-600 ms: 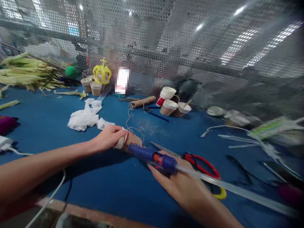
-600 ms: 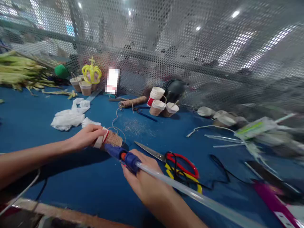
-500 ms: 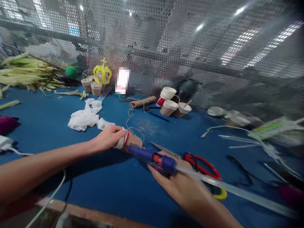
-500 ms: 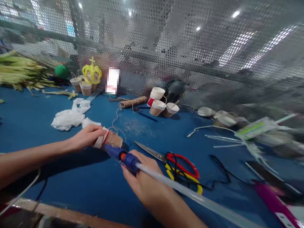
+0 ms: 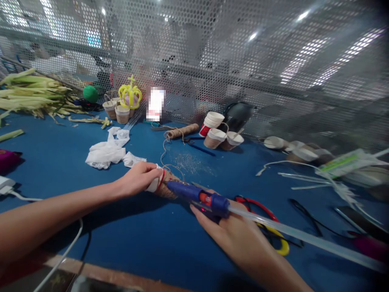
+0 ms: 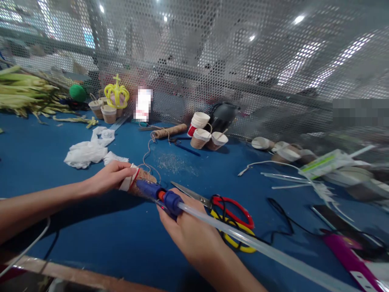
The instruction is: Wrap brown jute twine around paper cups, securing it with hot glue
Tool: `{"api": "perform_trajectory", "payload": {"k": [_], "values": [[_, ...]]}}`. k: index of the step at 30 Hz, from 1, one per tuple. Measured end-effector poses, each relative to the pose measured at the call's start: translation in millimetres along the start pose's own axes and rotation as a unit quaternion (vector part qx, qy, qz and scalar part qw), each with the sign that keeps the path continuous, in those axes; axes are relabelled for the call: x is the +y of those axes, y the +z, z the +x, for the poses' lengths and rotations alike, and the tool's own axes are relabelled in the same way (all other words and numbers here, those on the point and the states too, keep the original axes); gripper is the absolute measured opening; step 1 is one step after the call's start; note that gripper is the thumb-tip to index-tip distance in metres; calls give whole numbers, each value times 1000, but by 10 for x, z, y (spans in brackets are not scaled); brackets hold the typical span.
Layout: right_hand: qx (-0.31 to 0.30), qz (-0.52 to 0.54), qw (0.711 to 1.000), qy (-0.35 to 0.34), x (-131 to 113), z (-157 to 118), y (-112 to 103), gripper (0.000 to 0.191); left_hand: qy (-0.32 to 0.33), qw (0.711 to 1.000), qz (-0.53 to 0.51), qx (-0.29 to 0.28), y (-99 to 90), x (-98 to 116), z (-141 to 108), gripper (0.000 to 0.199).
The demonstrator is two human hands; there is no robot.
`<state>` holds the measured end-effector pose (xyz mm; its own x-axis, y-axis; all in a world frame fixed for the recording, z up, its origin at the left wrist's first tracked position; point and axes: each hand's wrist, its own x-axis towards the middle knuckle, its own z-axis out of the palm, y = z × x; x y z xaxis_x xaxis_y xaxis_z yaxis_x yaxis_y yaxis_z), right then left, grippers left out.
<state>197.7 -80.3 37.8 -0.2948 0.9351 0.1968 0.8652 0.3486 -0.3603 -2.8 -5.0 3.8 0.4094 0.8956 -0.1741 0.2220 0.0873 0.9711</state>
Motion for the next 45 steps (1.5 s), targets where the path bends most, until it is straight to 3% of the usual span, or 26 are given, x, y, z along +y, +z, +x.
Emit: {"api": "perform_trajectory", "payload": {"k": [16, 24, 28, 35, 39, 42, 45], "values": [[19, -28, 999, -30, -106, 83, -132, 19, 54, 997, 30, -49, -46, -43, -29, 37], [1, -147, 984, -97, -86, 72, -118, 26, 79, 994, 63, -52, -62, -33, -55, 36], [-3, -129, 990, -51, -100, 76, -128, 24, 82, 992, 76, -51, -53, -3, -77, 35], [-7, -89, 996, -28, -71, 110, -120, 22, 89, 991, 87, -53, -43, 40, -110, 33], [-14, 39, 997, 67, -110, 99, -162, 17, 58, 997, 37, -39, -55, 25, -69, 32], [-28, 157, 972, 171, -53, 100, -240, 20, 22, 1000, -3, -7, -75, 11, -24, 29], [12, 197, 962, 189, 148, 178, -312, 27, 2, 999, -13, 30, -88, 14, 6, 29]]}}
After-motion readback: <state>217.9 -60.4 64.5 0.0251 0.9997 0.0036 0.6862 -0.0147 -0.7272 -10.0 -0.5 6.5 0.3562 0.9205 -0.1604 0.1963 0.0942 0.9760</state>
